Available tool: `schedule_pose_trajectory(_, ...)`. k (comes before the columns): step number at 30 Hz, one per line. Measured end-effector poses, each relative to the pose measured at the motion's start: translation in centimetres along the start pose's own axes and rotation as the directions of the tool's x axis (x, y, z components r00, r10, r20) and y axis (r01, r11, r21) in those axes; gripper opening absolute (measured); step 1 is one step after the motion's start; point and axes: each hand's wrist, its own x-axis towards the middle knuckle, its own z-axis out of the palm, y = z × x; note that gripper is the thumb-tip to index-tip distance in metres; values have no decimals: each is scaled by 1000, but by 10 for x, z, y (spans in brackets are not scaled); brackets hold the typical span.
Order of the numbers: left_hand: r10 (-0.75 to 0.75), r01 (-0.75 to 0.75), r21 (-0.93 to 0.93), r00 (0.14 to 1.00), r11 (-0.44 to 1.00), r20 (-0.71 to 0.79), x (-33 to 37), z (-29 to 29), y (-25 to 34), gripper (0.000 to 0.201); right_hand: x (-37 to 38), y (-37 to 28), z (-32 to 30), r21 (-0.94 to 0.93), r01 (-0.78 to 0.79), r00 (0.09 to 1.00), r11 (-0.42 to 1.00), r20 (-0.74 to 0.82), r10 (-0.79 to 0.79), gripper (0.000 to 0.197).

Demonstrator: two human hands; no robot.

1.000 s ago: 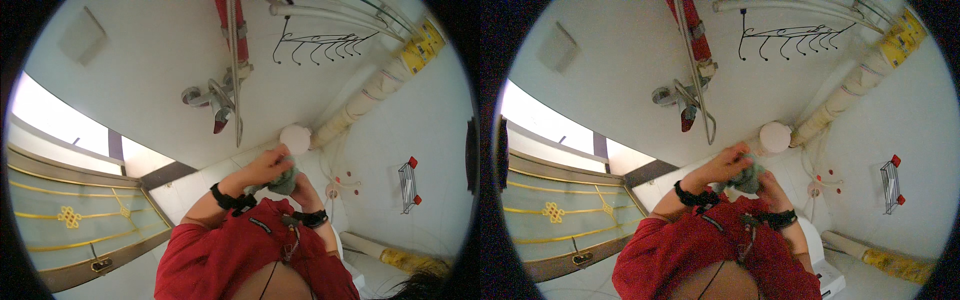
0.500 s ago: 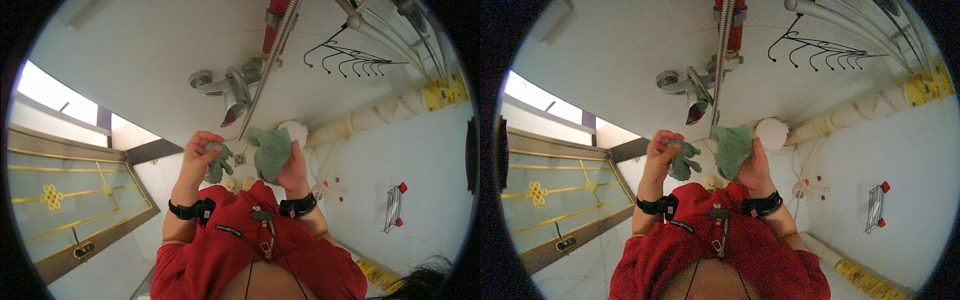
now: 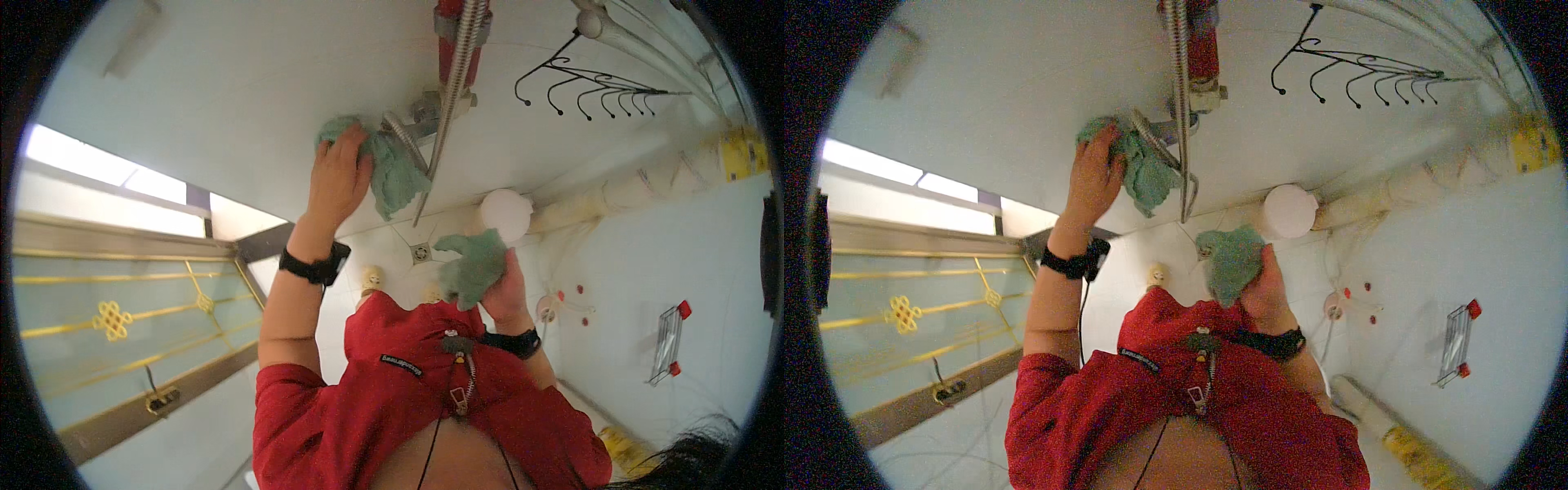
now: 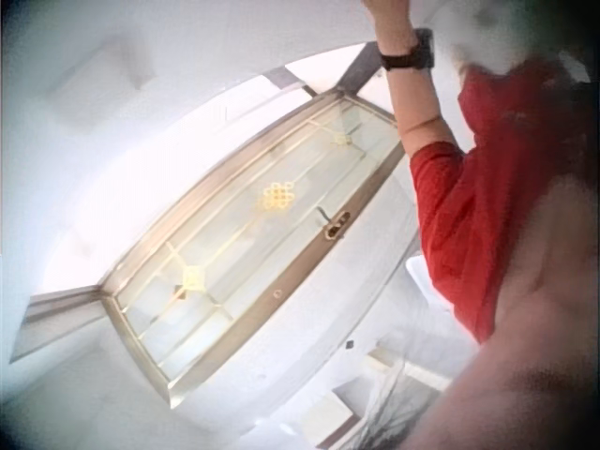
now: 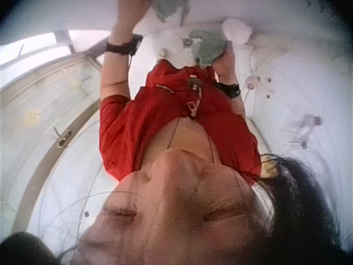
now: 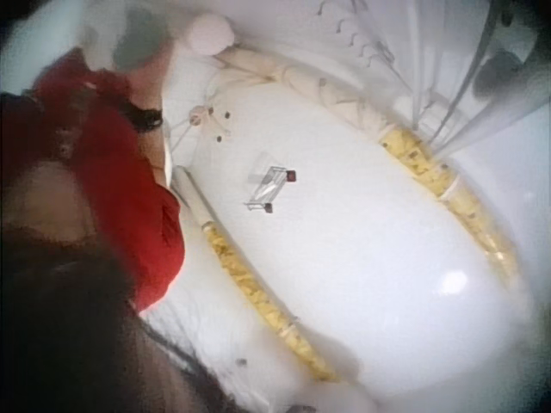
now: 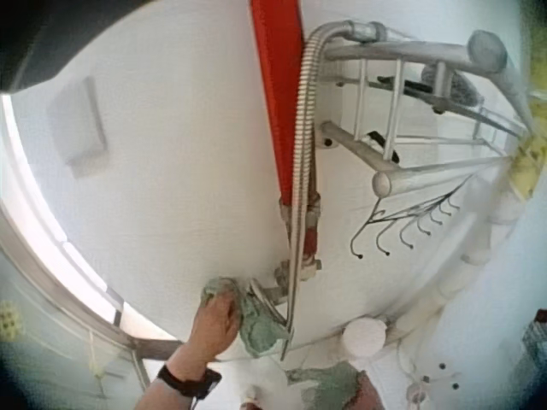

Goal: The person wipes the sink basin, faucet, showerhead, wall tiles, and a wall-mounted rack using a green cloth. They move between fixtures and wipe multiple surfaces in sequence.

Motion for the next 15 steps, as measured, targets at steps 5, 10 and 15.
schedule_pose_trajectory(5, 3, 0, 31, 994, 1000, -106, -22, -12, -9, 26, -8, 6, 1, 32, 146, 989, 989, -31, -145, 46)
schedule_pose_trajectory(10, 153, -158, -18, 973, 987, -175, 2, -3, -19, 25, 11, 41, 28, -50, 242, 970, 969, 9, -242, 46)
schedule_pose_trajectory(15, 257, -253, -108, 966, 961, 24, 11, 13, -23, 25, 26, 64, 52, 19, 410, 911, 912, 47, -411, 45)
